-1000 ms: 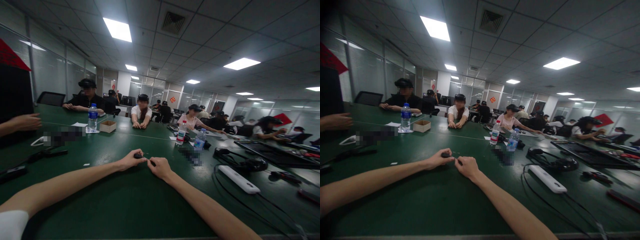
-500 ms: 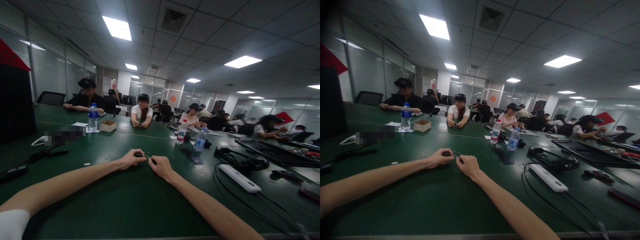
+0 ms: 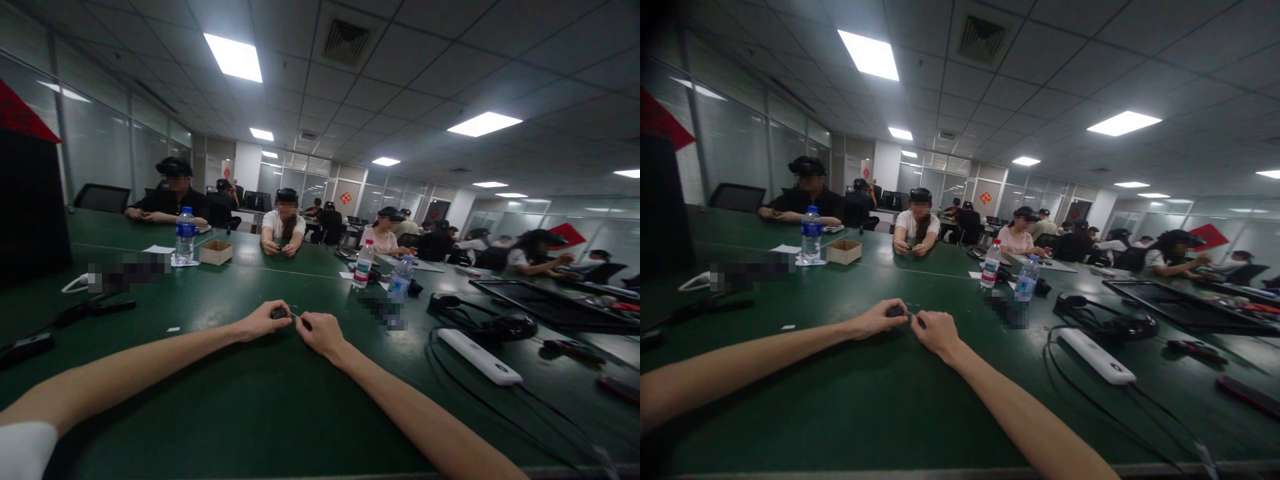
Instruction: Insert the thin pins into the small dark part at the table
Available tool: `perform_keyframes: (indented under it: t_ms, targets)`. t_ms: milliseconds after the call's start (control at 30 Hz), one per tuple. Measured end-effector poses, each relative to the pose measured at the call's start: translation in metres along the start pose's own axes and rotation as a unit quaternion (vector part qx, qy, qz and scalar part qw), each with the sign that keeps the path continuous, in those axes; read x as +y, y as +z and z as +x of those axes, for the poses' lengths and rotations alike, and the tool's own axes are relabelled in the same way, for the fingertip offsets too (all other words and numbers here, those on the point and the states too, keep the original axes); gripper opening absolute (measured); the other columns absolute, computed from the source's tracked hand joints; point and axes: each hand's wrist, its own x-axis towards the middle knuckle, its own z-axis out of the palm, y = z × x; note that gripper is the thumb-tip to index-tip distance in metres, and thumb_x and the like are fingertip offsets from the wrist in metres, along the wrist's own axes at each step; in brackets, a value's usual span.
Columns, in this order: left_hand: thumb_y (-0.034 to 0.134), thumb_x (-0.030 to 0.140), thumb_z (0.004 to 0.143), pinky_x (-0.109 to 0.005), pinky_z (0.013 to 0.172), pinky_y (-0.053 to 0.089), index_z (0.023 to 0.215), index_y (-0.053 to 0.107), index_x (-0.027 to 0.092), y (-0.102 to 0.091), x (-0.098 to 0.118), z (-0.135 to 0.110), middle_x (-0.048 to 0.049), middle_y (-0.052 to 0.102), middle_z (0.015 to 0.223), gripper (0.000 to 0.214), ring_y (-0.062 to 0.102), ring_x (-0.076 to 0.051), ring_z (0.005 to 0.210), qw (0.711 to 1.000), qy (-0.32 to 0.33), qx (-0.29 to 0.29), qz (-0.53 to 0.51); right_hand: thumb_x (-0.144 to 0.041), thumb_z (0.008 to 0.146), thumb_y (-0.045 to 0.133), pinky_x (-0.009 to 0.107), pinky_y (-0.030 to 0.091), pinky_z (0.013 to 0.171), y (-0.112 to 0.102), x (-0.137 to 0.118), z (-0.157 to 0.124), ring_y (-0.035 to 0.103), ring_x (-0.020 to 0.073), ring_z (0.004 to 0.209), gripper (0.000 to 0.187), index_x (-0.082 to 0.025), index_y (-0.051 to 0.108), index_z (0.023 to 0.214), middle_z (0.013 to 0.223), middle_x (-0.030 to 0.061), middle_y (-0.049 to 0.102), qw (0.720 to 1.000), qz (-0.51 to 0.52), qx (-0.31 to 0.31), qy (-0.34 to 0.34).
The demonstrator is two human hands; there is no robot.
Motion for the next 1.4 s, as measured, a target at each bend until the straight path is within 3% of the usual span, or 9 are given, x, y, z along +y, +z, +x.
perform_keyframes:
  t_ms: [333,967,1400]
  targets:
    - [0.054,0.045,0.078,-0.022,0.064,0.037,0.086,0.045,0.018,0.0009,0.0024,0.0002,0.0037,0.048,0.072,0.03,0.043,-0.01,0.066,0.989,0.078,0.031,0.118,-0.041,0.093,0.031,0.019,0.033,0.058,-0.0028,-0.0024,-0.0012,0.055,0.0091,0.059,0.044,-0.018,0.066,0.08,0.075,0.0031,0.066,1.0,0.009,0.0,-0.002]
    - [0.052,0.046,0.079,-0.022,0.06,0.032,0.077,0.048,0.017,0.0023,0.0023,0.001,0.003,0.049,0.07,0.03,0.043,-0.011,0.065,0.974,0.08,0.04,0.209,-0.045,0.092,0.03,0.02,0.028,0.055,-0.0043,0.0013,-0.0001,0.054,0.0106,0.062,0.043,-0.02,0.064,0.083,0.078,0.0032,0.066,0.999,-0.033,-0.009,-0.009]
    - [0.045,0.044,0.083,-0.023,0.059,0.031,0.072,0.047,0.017,0.0039,0.0078,-0.0011,0.0022,0.05,0.067,0.029,0.044,-0.011,0.064,0.97,0.078,0.001,0.231,-0.049,0.092,0.027,0.022,0.033,0.059,-0.0105,-0.0039,0.0008,0.059,0.0138,0.064,0.047,-0.018,0.06,0.083,0.075,0.0044,0.066,0.994,-0.075,-0.072,0.031]
